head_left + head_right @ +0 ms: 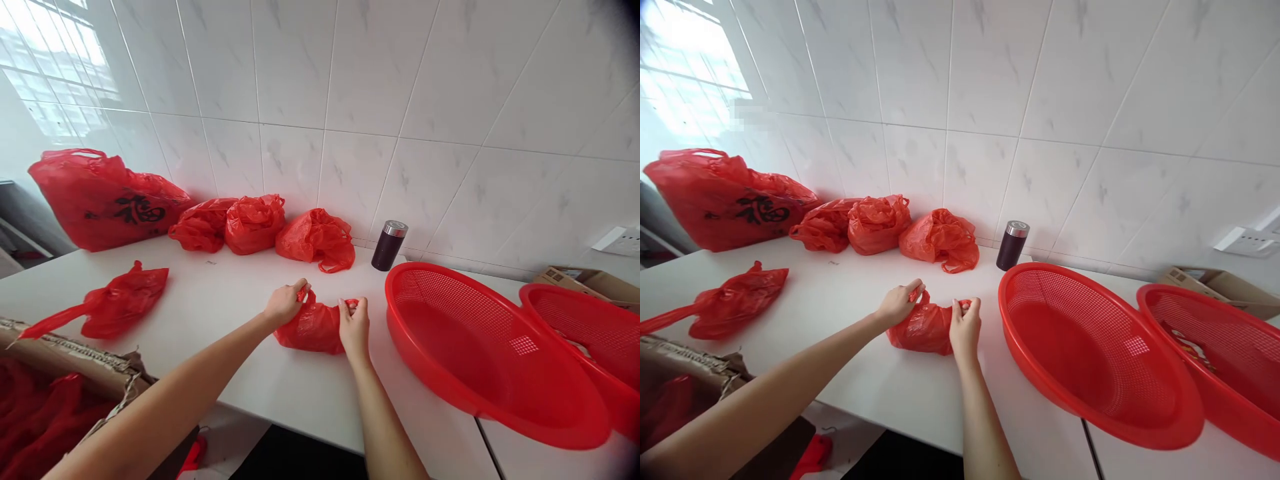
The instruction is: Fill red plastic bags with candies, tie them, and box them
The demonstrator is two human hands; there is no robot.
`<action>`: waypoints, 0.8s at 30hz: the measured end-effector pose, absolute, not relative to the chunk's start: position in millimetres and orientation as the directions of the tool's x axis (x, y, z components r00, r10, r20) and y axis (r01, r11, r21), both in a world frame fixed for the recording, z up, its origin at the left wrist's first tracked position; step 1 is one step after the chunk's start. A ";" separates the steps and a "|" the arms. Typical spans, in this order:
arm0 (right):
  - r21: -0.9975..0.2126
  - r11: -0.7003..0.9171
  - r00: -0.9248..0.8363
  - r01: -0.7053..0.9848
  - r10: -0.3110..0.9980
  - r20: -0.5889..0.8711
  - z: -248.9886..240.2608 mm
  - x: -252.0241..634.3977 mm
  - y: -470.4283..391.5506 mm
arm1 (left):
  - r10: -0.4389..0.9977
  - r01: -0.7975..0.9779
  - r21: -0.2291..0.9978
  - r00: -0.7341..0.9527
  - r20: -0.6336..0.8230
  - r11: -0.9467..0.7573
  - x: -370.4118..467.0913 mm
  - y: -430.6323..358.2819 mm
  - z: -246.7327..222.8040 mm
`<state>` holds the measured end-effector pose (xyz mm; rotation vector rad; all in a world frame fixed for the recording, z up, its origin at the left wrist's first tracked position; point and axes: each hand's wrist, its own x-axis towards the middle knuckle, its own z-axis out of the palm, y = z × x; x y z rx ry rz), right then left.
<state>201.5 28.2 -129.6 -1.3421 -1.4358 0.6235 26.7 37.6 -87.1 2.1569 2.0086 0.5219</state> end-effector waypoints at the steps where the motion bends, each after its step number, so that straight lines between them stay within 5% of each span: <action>1: -0.874 0.226 0.157 0.429 0.935 0.319 -131.1 203.6 29.8 | 0.990 0.945 0.318 0.042 0.133 -0.082 19.7 38.1 -87.9; 15: -0.429 0.022 0.079 0.903 0.973 0.215 -147.0 199.1 43.0 | 1.000 0.986 0.168 0.022 -0.017 -0.019 14.1 49.8 -126.1; 24: -0.449 -0.046 0.135 0.892 0.977 0.167 -143.5 200.8 41.7 | 1.000 0.985 0.173 -0.013 0.027 0.008 19.8 48.6 -126.8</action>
